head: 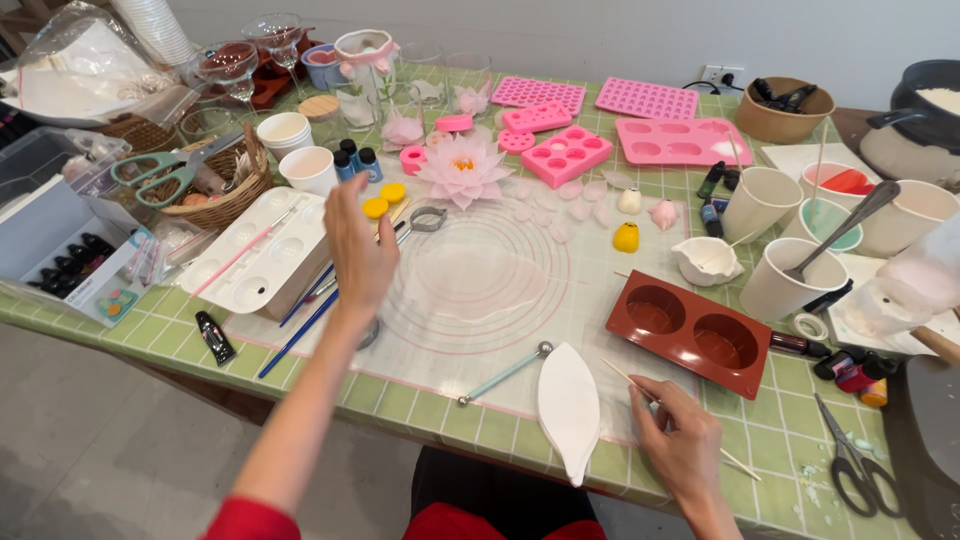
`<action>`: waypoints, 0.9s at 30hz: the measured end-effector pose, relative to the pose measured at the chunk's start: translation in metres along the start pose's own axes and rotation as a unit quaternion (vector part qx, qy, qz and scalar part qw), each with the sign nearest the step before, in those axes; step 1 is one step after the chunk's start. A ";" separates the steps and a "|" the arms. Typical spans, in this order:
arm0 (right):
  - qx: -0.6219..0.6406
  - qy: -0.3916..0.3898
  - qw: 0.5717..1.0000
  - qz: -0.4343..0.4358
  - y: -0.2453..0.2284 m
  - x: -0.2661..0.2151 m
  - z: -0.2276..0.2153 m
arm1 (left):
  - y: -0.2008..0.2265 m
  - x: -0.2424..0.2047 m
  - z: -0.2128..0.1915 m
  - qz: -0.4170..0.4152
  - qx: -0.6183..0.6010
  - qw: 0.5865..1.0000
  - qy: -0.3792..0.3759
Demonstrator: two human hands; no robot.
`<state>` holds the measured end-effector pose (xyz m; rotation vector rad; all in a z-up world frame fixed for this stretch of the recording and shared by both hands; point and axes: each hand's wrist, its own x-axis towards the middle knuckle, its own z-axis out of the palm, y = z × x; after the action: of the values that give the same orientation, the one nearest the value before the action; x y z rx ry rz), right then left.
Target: Preparing and cutting wax shapes for candle components.
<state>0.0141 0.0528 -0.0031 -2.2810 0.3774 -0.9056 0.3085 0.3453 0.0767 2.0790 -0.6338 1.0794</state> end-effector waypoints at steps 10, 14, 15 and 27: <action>-0.034 0.053 0.997 -0.044 0.009 0.004 0.009 | -0.158 0.027 0.133 -0.236 0.109 0.939 -0.224; -0.033 0.024 0.999 -0.021 0.010 0.006 0.009 | -0.173 0.025 0.143 -0.327 0.131 0.900 -0.257; -0.039 0.019 0.999 -0.013 0.010 0.006 0.010 | -0.171 0.025 0.139 -0.329 0.128 0.896 -0.270; -0.024 0.051 0.998 -0.036 0.003 0.006 0.007 | -0.022 0.032 0.054 -0.017 -0.017 0.999 -0.026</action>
<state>0.0228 0.0505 -0.0059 -2.3120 0.3661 -1.0628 0.3676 0.3150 0.0739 2.0864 -0.6368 0.9915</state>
